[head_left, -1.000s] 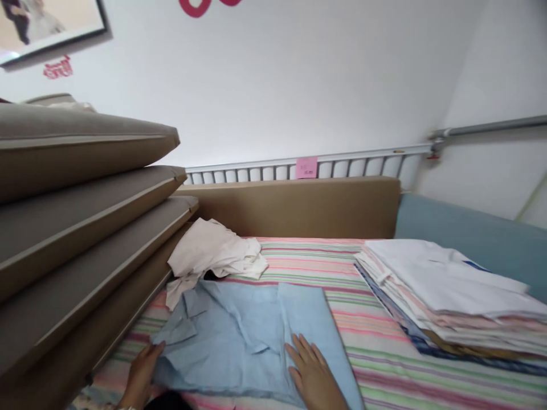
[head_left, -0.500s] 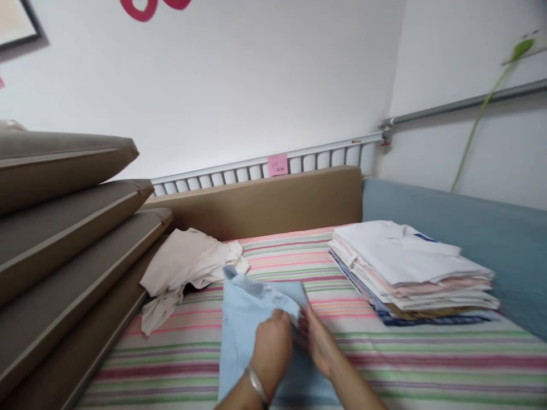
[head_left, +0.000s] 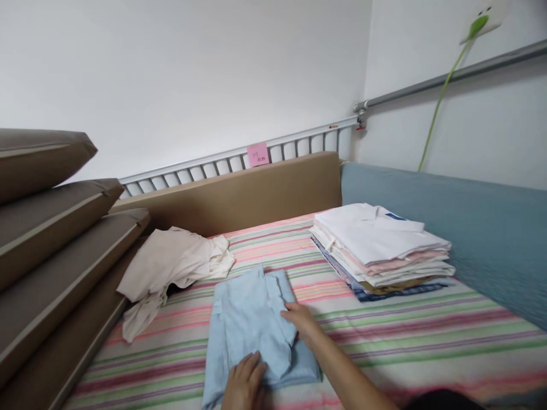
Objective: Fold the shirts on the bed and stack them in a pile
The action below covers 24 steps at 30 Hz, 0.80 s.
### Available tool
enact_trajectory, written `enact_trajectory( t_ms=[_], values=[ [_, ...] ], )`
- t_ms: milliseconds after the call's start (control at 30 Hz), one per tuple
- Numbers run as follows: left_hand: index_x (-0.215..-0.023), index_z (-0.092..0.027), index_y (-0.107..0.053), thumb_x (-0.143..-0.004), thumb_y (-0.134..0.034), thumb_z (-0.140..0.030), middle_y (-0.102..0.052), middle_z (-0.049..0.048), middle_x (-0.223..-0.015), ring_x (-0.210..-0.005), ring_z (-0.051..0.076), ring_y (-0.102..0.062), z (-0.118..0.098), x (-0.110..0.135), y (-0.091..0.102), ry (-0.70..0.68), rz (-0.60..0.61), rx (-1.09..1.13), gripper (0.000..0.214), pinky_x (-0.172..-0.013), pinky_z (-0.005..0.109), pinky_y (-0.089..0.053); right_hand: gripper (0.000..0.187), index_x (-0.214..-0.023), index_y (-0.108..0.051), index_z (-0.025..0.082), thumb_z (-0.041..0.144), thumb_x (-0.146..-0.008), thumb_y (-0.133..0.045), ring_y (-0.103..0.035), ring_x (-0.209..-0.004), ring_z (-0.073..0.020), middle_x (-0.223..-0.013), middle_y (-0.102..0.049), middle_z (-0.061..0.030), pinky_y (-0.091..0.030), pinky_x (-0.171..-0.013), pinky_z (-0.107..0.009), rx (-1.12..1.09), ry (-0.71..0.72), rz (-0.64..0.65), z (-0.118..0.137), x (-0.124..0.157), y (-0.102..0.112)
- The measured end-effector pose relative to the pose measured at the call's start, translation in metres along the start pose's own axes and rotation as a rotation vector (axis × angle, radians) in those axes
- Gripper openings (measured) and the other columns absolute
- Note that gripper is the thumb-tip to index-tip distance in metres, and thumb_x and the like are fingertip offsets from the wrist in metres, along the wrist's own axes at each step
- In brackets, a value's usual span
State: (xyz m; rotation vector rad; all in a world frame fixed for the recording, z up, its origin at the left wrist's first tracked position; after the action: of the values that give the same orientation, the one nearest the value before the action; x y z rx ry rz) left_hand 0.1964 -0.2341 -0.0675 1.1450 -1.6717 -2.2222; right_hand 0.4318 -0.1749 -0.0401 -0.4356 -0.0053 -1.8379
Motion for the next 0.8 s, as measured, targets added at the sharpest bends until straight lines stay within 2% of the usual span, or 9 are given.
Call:
enact_trajectory(
  t_ms=[67, 200, 333, 533, 667, 800],
  values=[
    [-0.106, -0.024, -0.061, -0.078, -0.051, -0.008, -0.068, 0.0037, -0.111, -0.095, 0.019, -0.065, -0.005, -0.007, 0.011, 0.008, -0.020, 0.024, 0.034, -0.072, 0.031, -0.057, 0.017, -0.065, -0.063, 0.017, 0.019, -0.048, -0.065, -0.063, -0.067, -0.0230, -0.061, -0.066, -0.0013, -0.048, -0.068, -0.034, 0.038, 0.074, 0.002, 0.004, -0.004, 0.002],
    [-0.108, -0.026, -0.061, -0.084, -0.049, -0.011, -0.067, 0.0034, -0.111, -0.098, 0.018, -0.063, -0.013, -0.021, 0.026, 0.047, -0.014, 0.065, 0.031, -0.075, 0.033, -0.057, 0.025, -0.076, -0.066, 0.019, 0.026, -0.052, -0.061, -0.064, -0.084, -0.0242, -0.081, -0.072, -0.0027, -0.049, -0.078, -0.034, 0.064, 0.187, 0.006, 0.005, 0.001, 0.017],
    [-0.106, -0.025, -0.063, -0.082, -0.051, -0.011, -0.067, 0.0045, -0.111, -0.099, 0.021, -0.063, -0.018, -0.018, 0.025, 0.025, -0.005, 0.077, 0.030, -0.074, 0.035, -0.057, 0.027, -0.074, -0.065, 0.017, 0.033, -0.053, -0.059, -0.065, -0.082, -0.0277, -0.080, -0.072, -0.0062, -0.050, -0.077, -0.039, 0.106, 0.197, -0.021, -0.004, 0.012, 0.031],
    [-0.111, -0.025, -0.061, -0.085, -0.054, -0.019, -0.066, 0.0056, -0.114, -0.101, 0.020, -0.062, -0.020, -0.015, 0.035, 0.021, 0.000, 0.097, 0.028, -0.077, 0.034, -0.057, 0.036, -0.085, -0.064, 0.017, 0.035, -0.054, -0.059, -0.064, -0.089, -0.0256, -0.090, -0.071, -0.0066, -0.048, -0.081, -0.036, 0.170, 0.192, -0.033, -0.006, 0.016, 0.031],
    [-0.107, -0.025, -0.063, -0.085, -0.055, -0.035, -0.067, 0.0057, -0.111, -0.100, 0.020, -0.063, -0.014, -0.022, 0.045, -0.016, 0.045, 0.106, 0.026, -0.078, 0.033, -0.057, 0.029, -0.077, -0.063, 0.017, 0.033, -0.053, -0.058, -0.064, -0.077, -0.0241, -0.076, -0.070, -0.0055, -0.050, -0.071, -0.034, 0.253, 0.119, -0.019, -0.008, 0.018, 0.034],
    [-0.121, -0.027, -0.056, -0.088, -0.050, -0.035, -0.060, 0.0057, -0.124, -0.114, 0.022, -0.055, -0.008, -0.035, 0.039, 0.144, 0.059, 0.016, 0.035, -0.087, 0.037, -0.052, 0.027, -0.075, -0.062, 0.018, 0.038, -0.058, -0.062, -0.061, -0.060, -0.0192, -0.066, -0.067, -0.0024, -0.047, -0.056, -0.030, 0.362, 0.042, -0.007, -0.005, 0.012, 0.037]
  ],
)
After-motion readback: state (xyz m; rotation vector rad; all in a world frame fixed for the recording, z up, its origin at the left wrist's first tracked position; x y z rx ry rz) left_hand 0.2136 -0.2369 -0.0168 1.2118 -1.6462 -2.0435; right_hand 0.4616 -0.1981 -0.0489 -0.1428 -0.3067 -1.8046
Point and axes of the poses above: each hand's wrist, its own x-axis away from the middle knuckle, its own y-axis out of the back of the hand, z = x × y, the point moved 1 cm from there along -x, towards the middle knuckle
